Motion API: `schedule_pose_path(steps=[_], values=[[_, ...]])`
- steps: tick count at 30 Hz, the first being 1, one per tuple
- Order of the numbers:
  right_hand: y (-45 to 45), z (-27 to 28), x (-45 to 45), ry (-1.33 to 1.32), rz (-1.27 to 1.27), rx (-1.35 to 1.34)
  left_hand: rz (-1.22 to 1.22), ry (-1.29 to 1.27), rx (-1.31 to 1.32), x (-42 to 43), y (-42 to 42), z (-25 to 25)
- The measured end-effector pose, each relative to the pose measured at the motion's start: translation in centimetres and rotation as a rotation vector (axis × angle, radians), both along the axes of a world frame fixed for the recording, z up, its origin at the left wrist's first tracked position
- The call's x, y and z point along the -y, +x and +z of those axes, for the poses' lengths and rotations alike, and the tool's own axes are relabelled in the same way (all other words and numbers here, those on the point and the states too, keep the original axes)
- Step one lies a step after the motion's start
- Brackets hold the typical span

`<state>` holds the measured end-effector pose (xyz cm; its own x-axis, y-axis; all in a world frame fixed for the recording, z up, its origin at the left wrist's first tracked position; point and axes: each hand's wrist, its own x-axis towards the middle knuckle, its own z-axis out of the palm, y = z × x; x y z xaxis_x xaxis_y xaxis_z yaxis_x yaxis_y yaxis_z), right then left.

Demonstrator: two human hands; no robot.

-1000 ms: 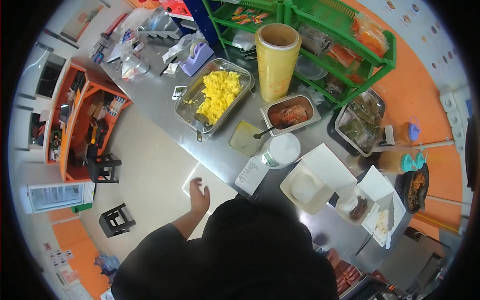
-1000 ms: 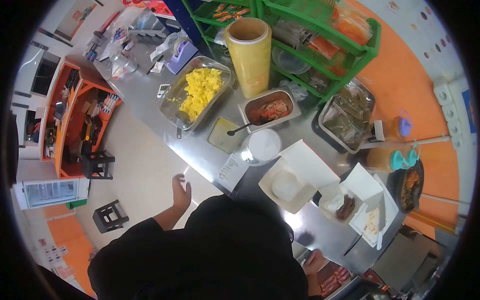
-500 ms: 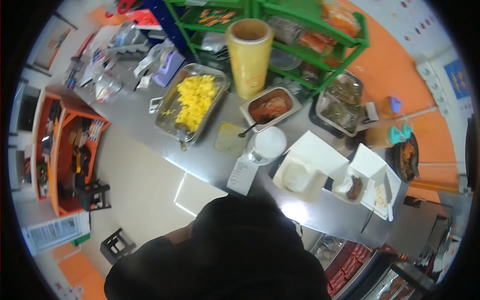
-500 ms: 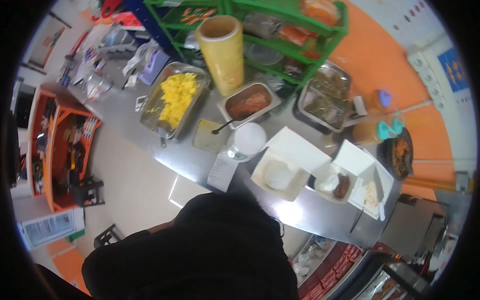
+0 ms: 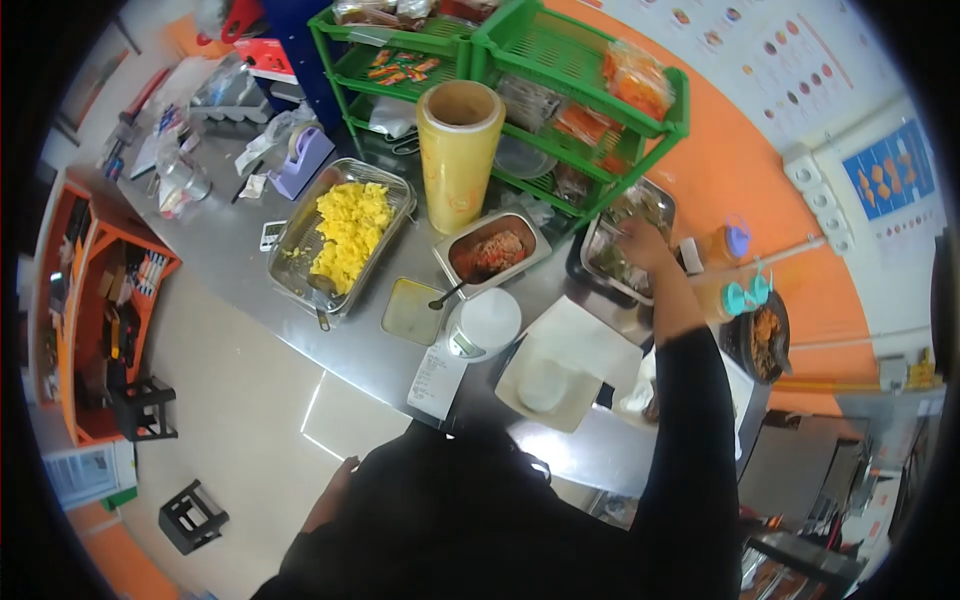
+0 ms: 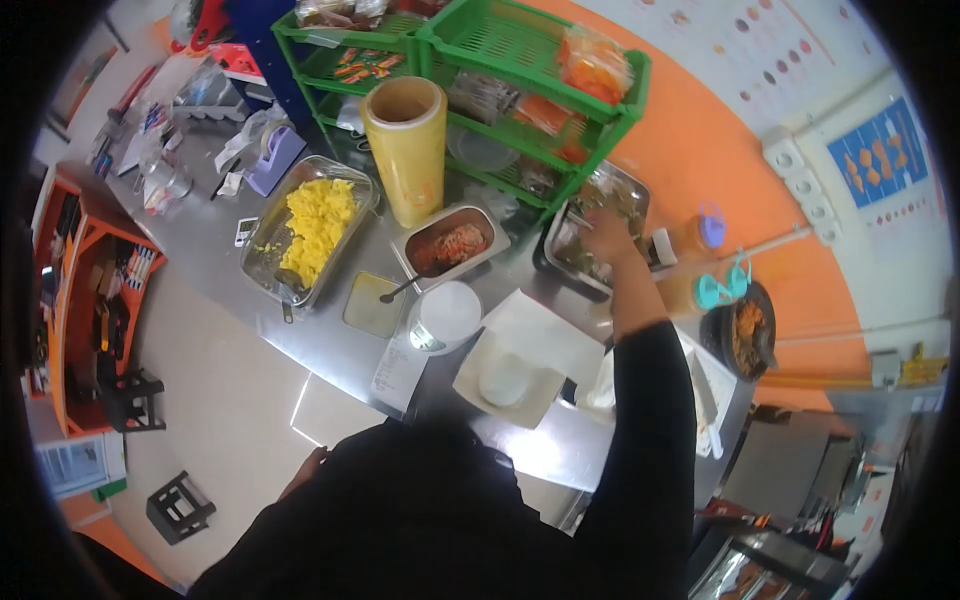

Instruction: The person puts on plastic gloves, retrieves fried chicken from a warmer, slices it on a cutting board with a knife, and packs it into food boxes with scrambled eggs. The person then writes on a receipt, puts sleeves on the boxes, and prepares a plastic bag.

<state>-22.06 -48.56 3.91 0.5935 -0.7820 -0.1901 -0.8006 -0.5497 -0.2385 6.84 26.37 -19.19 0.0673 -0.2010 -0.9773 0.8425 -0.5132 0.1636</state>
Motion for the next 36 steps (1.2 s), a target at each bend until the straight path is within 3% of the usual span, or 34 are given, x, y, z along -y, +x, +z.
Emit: schedule_pose_path(steps=[1,2,4,5,8,10,12,14,16,18,20,22,26,29,33,36], values=[[0.9,-1.9,3.2,-0.031,0.127,-0.272,0.046,0.014,0.014,-1.3,-0.4,-0.1],[1.2,-3.4,4.7,-0.030,0.156,-0.267,0.075,0.020,0.018,-3.2,-0.7,-0.8],[2.4,-6.1,6.5,-0.167,-0.239,0.124,0.036,0.130,0.603,-7.8,-2.0,-2.0],[2.6,-6.6,6.5,-0.156,-0.239,0.027,-0.305,0.302,0.687,-5.8,-4.6,3.6],[3.4,-6.9,7.7,-0.191,-0.332,-0.091,-0.463,0.465,0.758,-14.7,-6.8,-0.3],[1.6,-7.3,9.8,-0.175,-0.195,0.023,-0.402,0.527,0.627,-13.8,-8.0,2.4],[-0.8,-7.2,12.5,-0.463,0.160,-0.343,-0.440,0.701,0.615,-14.3,-9.3,2.8],[-1.7,-3.8,11.1,-0.510,0.261,-0.284,-0.530,0.697,0.597,-14.1,-8.8,2.4],[-4.1,-1.1,7.7,-0.125,-0.258,0.431,-0.628,0.681,0.586,-13.2,-7.2,2.4],[-5.7,3.1,1.8,0.209,-0.348,0.596,-0.680,0.591,0.619,-11.6,-5.2,2.1],[-5.4,7.1,-7.0,0.547,-0.567,1.130,-0.746,0.500,0.709,-10.8,-2.6,0.0],[-9.2,7.8,-11.6,0.895,-0.601,1.420,-0.758,0.413,0.762,-9.1,-0.2,-0.7],[-13.2,8.6,-22.2,0.957,-0.786,1.585,-0.835,0.273,0.872,-3.8,4.7,-0.8],[-13.6,7.9,-28.1,0.966,-0.730,1.591,-0.877,0.182,0.886,-0.2,6.5,-0.8],[-16.1,4.1,-32.5,0.914,-0.725,1.677,-0.996,0.109,0.825,3.5,6.7,0.5],[-17.3,3.6,-34.0,0.966,-0.737,1.592,-1.080,0.030,0.833,2.7,7.1,-1.9]])
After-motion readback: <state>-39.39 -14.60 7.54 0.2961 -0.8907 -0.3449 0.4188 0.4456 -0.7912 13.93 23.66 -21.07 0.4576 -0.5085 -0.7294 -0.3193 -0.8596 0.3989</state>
